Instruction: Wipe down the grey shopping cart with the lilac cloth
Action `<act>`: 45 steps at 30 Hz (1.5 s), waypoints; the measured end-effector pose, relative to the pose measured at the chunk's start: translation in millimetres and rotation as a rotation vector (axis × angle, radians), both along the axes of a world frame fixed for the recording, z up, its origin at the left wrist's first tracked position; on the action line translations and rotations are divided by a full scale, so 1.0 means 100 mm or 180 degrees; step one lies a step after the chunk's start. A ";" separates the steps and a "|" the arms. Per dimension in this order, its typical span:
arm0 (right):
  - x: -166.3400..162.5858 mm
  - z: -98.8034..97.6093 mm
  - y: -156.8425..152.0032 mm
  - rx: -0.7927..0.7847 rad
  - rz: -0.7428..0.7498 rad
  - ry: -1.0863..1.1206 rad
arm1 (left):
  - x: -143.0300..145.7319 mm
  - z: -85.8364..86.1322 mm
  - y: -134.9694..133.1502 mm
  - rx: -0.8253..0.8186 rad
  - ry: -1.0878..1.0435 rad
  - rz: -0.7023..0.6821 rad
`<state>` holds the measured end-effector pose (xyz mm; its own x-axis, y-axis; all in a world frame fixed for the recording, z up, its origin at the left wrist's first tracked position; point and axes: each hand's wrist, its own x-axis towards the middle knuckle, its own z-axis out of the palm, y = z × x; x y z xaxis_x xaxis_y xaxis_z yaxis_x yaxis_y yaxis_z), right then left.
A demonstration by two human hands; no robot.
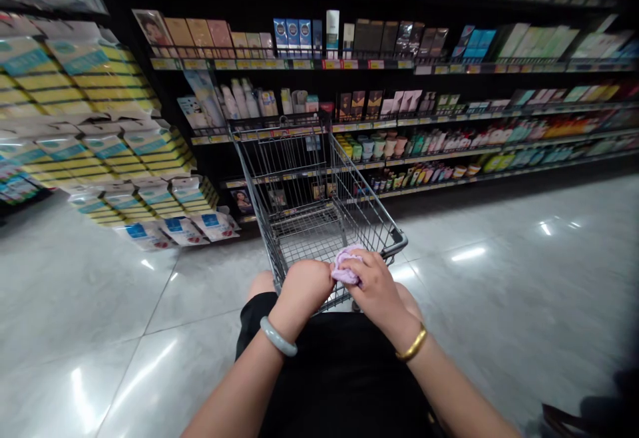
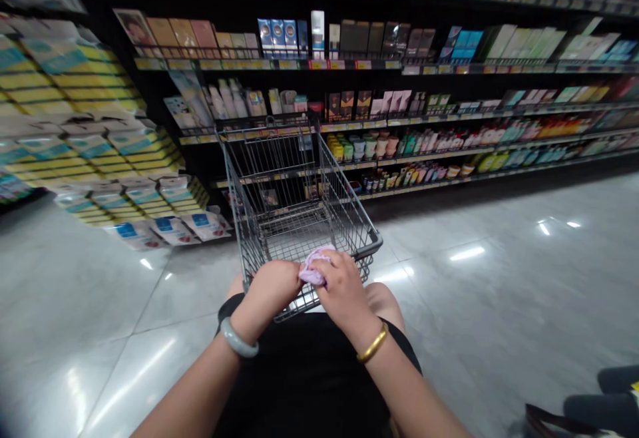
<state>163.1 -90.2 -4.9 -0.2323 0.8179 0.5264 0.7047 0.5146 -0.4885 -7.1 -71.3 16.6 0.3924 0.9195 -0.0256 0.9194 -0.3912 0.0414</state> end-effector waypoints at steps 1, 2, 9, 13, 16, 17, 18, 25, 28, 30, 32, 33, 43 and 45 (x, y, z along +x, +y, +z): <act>0.00 0.00 -0.02 -0.0027 0.0103 -0.0001 | 0.00 0.01 0.00 -0.0039 -0.0015 -0.0014; 0.01 0.00 -0.03 -0.0054 0.0179 0.0013 | -0.01 0.01 -0.01 -0.0059 -0.0027 -0.0019; 0.17 -0.05 0.09 0.0022 -0.0163 0.0071 | 0.02 -0.01 -0.01 0.0179 -0.0010 0.0126; 0.10 -0.03 0.09 0.0104 -0.0309 0.0014 | 0.02 -0.01 0.00 0.0097 -0.0005 0.0152; 0.04 0.00 0.03 0.0002 -0.0059 -0.0069 | 0.01 -0.01 -0.01 0.0020 -0.0051 0.0101; 0.03 0.01 0.01 -0.0052 0.0034 -0.0090 | 0.00 -0.01 -0.01 0.0005 -0.0061 0.0091; 0.04 0.01 0.00 -0.0095 0.0100 -0.0106 | 0.00 -0.01 -0.01 0.0004 -0.0060 0.0088; 0.23 -0.08 0.10 -0.0014 -0.0202 -0.0157 | 0.00 0.03 -0.01 0.0051 0.0061 0.0175; 0.27 -0.12 0.14 0.0034 -0.0228 -0.0172 | -0.10 0.08 -0.02 -0.0089 -0.0002 0.0265; 0.28 -0.12 0.15 0.0027 -0.0258 -0.0186 | -0.19 0.10 -0.03 -0.0079 0.0050 0.0376; 0.26 -0.11 0.15 0.0014 -0.0338 -0.0186 | -0.25 0.09 -0.03 -0.0020 0.0153 0.0421; 0.23 -0.09 0.14 0.0010 -0.0371 -0.0186 | -0.27 0.07 -0.03 0.0011 0.0202 0.0427; -0.04 -0.04 0.01 -0.0069 0.0113 -0.0184 | -0.23 -0.04 -0.02 0.0247 0.0256 0.0393; 0.05 -0.06 0.06 -0.0023 -0.0046 -0.0118 | -0.21 -0.06 -0.02 0.0273 0.0213 0.0427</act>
